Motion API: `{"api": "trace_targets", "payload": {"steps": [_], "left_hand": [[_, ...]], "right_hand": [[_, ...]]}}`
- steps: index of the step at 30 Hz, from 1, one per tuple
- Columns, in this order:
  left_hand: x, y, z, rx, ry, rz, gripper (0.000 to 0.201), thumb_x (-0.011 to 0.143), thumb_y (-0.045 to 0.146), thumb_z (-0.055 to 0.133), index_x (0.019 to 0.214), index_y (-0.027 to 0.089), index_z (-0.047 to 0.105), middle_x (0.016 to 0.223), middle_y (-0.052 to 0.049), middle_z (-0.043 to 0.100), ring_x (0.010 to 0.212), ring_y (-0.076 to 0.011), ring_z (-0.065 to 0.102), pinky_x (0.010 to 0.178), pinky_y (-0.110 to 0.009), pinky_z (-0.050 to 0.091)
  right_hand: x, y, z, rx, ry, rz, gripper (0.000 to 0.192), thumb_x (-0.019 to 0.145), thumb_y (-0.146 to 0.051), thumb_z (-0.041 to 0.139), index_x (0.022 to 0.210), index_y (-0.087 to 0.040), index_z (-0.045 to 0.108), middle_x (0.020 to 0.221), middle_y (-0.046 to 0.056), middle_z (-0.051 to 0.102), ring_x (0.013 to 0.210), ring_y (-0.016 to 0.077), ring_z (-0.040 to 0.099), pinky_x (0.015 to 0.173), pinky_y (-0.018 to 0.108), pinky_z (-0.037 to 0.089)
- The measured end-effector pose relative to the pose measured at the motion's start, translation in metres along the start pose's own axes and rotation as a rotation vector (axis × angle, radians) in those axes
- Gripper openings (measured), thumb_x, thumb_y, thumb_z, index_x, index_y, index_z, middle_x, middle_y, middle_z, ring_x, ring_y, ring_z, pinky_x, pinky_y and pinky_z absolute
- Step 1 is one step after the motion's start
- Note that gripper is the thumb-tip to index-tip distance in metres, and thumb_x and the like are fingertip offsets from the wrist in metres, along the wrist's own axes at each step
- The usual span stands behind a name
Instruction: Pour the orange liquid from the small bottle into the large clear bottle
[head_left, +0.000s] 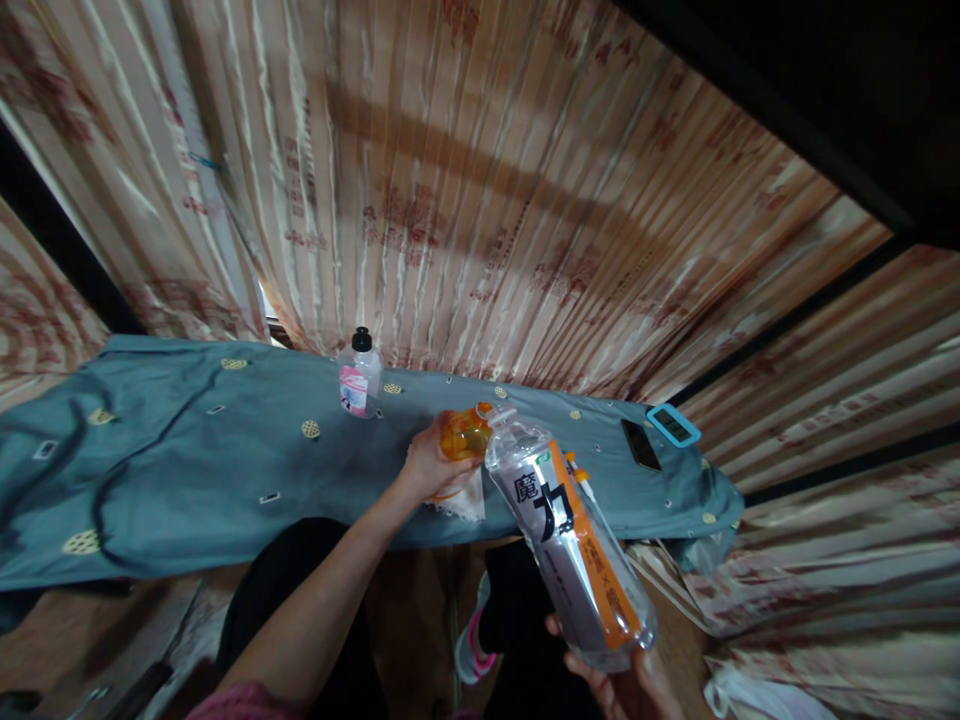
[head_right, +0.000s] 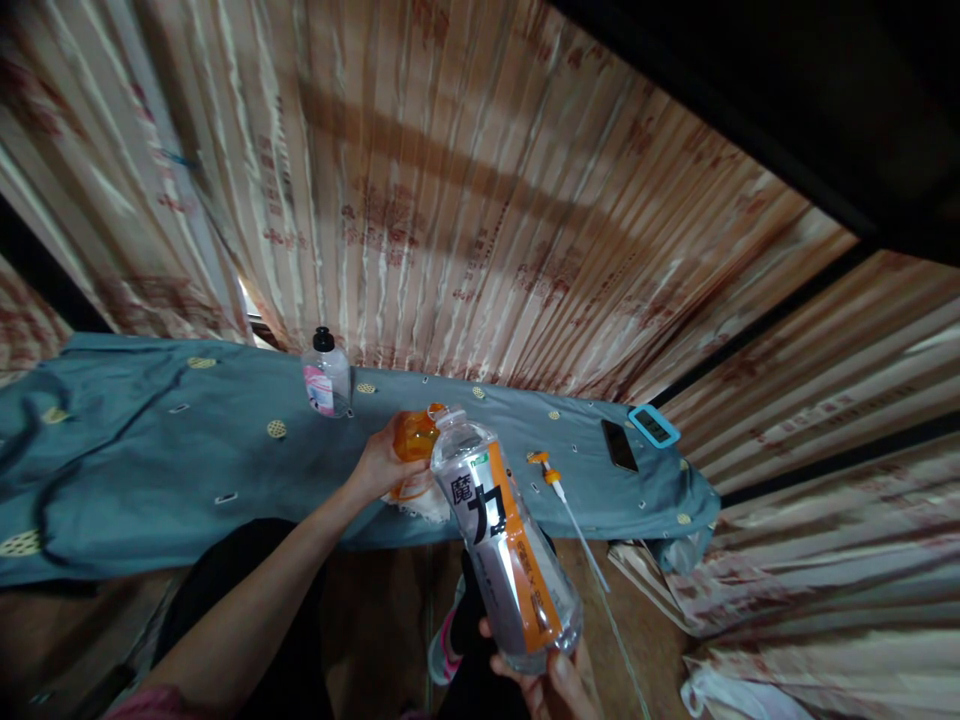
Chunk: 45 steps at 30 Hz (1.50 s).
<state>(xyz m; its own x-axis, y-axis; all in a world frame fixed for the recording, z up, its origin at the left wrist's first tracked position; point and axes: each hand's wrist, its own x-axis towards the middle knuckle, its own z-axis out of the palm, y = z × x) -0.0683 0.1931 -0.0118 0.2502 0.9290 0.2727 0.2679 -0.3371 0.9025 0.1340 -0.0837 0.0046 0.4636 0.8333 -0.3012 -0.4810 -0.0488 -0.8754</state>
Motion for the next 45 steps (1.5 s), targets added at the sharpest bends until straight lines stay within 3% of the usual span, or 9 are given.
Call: {"api": "trace_targets", "payload": {"steps": [12,20,24,28,32,35,41,45], "left_hand": [[0.001,-0.001,-0.001,0.011,-0.006,0.02,0.066,0.063,0.041,0.088,0.121,0.023,0.06,0.115,-0.008,0.079,0.108,-0.0332,0.075,0.098,-0.046,0.059],[0.002,0.003,-0.008,-0.054,-0.018,0.082,0.078,0.069,0.04,0.084,0.139,0.024,0.052,0.123,-0.008,0.077,0.11,-0.0316,0.075,0.099,-0.046,0.059],[0.005,0.005,-0.008,-0.085,0.01,0.084,0.069,0.068,0.042,0.083,0.129,0.023,0.059,0.124,-0.009,0.077,0.115,-0.0319,0.073,0.103,-0.046,0.058],[0.008,0.005,-0.008,-0.156,-0.008,0.033,0.067,0.065,0.042,0.084,0.124,0.023,0.059,0.12,-0.007,0.078,0.113,-0.0308,0.074,0.104,-0.046,0.057],[0.01,0.01,-0.01,-0.147,-0.013,0.023,0.064,0.065,0.04,0.083,0.122,0.025,0.059,0.117,-0.005,0.079,0.11,-0.0296,0.075,0.101,-0.045,0.058],[0.012,0.015,-0.011,-0.079,-0.011,0.046,0.058,0.065,0.039,0.081,0.118,0.024,0.06,0.114,-0.004,0.078,0.107,-0.0285,0.075,0.099,-0.042,0.059],[0.013,0.024,-0.013,-0.052,-0.037,0.061,0.053,0.066,0.04,0.08,0.11,0.023,0.058,0.108,-0.005,0.078,0.104,-0.0284,0.075,0.096,-0.042,0.058],[0.013,0.03,-0.018,-0.046,-0.066,0.063,0.044,0.071,0.044,0.076,0.108,0.023,0.06,0.105,-0.005,0.079,0.099,-0.0276,0.075,0.091,-0.039,0.059]], "right_hand": [[-0.007,-0.007,0.022,0.06,-0.039,0.024,0.044,0.07,-0.059,0.084,0.108,-0.037,0.079,0.109,0.004,0.084,0.09,0.0294,0.081,0.069,0.032,0.066],[-0.008,-0.011,0.031,0.125,-0.089,0.041,0.04,0.065,-0.049,0.092,0.1,-0.034,0.081,0.107,0.006,0.084,0.09,0.03,0.081,0.07,0.032,0.066],[-0.006,-0.01,0.028,0.056,-0.198,0.058,0.036,0.072,-0.048,0.088,0.103,-0.032,0.08,0.109,0.006,0.083,0.097,0.0307,0.08,0.076,0.033,0.067],[-0.006,-0.009,0.031,0.081,-0.124,0.034,0.043,0.072,-0.051,0.088,0.109,-0.032,0.078,0.108,0.005,0.083,0.094,0.0286,0.081,0.073,0.031,0.066],[-0.001,-0.005,0.024,0.119,-0.251,0.05,0.034,0.079,-0.045,0.084,0.111,-0.037,0.077,0.115,0.001,0.082,0.1,0.0274,0.08,0.079,0.033,0.066],[0.004,-0.004,0.019,0.119,-0.297,0.052,0.031,0.083,-0.044,0.081,0.112,-0.034,0.076,0.117,0.002,0.081,0.102,0.0273,0.079,0.081,0.034,0.065],[0.001,-0.007,0.028,0.143,-0.209,0.062,0.033,0.073,-0.045,0.089,0.101,-0.032,0.079,0.107,0.004,0.084,0.095,0.0275,0.081,0.076,0.032,0.066],[-0.004,-0.01,0.039,0.16,-0.078,0.045,0.037,0.064,-0.05,0.093,0.095,-0.033,0.081,0.098,0.007,0.085,0.086,0.0261,0.082,0.069,0.028,0.065]]}}
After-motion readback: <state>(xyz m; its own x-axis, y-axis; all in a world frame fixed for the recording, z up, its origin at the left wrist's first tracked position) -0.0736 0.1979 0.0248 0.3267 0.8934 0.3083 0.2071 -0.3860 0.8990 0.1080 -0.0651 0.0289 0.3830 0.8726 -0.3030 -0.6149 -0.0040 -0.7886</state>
